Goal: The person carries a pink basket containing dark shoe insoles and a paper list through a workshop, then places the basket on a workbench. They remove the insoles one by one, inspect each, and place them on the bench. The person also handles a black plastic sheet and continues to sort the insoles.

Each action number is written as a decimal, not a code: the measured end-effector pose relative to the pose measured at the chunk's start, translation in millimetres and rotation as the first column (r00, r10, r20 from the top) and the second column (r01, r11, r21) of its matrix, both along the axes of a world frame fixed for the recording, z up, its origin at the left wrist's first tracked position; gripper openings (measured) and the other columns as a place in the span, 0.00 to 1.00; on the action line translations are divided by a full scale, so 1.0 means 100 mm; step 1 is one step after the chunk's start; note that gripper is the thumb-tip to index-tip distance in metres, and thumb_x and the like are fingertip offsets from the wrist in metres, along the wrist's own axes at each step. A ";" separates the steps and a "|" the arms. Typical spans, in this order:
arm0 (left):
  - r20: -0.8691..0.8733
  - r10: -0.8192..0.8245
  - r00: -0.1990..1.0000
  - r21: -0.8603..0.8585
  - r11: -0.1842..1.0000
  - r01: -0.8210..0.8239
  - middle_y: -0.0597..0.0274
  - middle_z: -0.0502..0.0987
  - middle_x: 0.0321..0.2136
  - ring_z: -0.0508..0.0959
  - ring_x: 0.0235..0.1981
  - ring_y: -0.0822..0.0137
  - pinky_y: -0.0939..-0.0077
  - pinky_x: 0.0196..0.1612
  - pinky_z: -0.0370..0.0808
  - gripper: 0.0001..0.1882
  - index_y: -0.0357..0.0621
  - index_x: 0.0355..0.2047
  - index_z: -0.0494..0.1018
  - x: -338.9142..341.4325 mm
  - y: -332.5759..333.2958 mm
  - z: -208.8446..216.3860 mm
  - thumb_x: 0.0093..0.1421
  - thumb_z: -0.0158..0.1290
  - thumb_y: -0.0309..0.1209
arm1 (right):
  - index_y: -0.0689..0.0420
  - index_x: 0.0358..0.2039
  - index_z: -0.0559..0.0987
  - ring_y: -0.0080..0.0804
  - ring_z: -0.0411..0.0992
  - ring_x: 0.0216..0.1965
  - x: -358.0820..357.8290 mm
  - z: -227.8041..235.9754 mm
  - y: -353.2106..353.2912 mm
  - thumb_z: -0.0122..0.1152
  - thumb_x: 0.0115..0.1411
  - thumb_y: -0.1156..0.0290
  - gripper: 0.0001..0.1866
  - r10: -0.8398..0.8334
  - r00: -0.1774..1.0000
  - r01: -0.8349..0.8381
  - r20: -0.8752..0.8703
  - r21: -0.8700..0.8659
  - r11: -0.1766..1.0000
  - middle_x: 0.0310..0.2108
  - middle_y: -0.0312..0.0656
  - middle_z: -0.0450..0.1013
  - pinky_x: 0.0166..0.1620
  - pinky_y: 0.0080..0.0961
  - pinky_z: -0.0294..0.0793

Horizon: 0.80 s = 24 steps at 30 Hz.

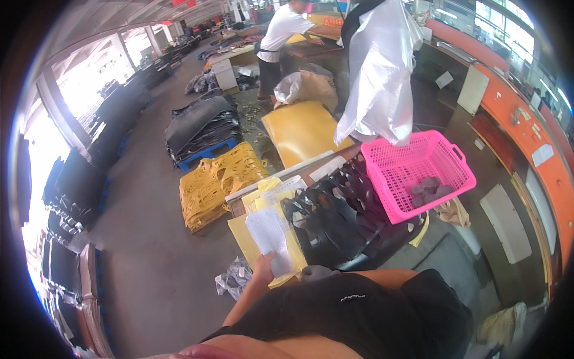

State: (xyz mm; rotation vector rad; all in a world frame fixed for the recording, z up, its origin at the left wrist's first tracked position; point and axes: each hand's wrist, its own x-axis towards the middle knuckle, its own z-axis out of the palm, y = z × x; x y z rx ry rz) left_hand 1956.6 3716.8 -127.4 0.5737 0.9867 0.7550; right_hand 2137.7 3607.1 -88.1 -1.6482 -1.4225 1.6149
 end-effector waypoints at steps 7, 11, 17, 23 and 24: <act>-0.065 -0.094 0.994 0.124 0.987 0.101 0.56 0.73 0.35 0.75 0.36 0.61 0.69 0.38 0.72 0.15 0.35 0.43 0.66 0.07 0.00 0.16 0.58 0.44 0.31 | 0.59 0.33 0.74 0.24 0.69 0.32 0.05 0.04 -0.17 0.52 0.55 0.63 0.12 -0.057 0.998 0.056 -0.035 -0.011 0.998 0.27 0.37 0.72 0.37 0.24 0.68; -0.143 -0.093 0.985 0.108 0.988 0.109 0.57 0.74 0.38 0.75 0.36 0.62 0.69 0.40 0.71 0.18 0.34 0.46 0.66 0.24 -0.09 0.24 0.58 0.46 0.31 | 0.57 0.33 0.73 0.21 0.68 0.33 0.12 0.04 -0.26 0.52 0.56 0.64 0.11 -0.107 0.991 0.104 -0.078 -0.049 0.993 0.29 0.34 0.71 0.38 0.21 0.67; -0.154 -0.185 0.971 0.159 0.965 0.209 0.56 0.74 0.39 0.74 0.38 0.63 0.70 0.43 0.69 0.18 0.32 0.46 0.67 0.39 -0.29 0.41 0.58 0.43 0.30 | 0.59 0.35 0.74 0.26 0.70 0.35 0.22 0.05 -0.45 0.53 0.54 0.60 0.15 -0.164 0.986 0.162 -0.029 -0.043 0.986 0.31 0.38 0.72 0.41 0.24 0.67; -0.248 -0.392 0.886 0.228 0.865 0.447 0.55 0.74 0.38 0.74 0.38 0.64 0.71 0.43 0.69 0.17 0.31 0.46 0.66 0.68 -0.57 0.50 0.59 0.41 0.30 | 0.57 0.34 0.74 0.23 0.69 0.33 0.43 0.11 -0.89 0.54 0.56 0.58 0.15 -0.508 0.807 0.533 -0.301 -0.002 0.846 0.31 0.37 0.72 0.39 0.24 0.67; -0.318 -0.420 0.850 0.229 0.836 0.499 0.55 0.74 0.37 0.74 0.38 0.65 0.71 0.43 0.69 0.17 0.31 0.46 0.66 0.78 -0.64 0.51 0.60 0.40 0.30 | 0.57 0.35 0.73 0.22 0.69 0.32 0.48 0.08 -0.92 0.55 0.56 0.56 0.16 -0.536 0.753 0.575 -0.382 -0.014 0.818 0.31 0.36 0.71 0.37 0.23 0.67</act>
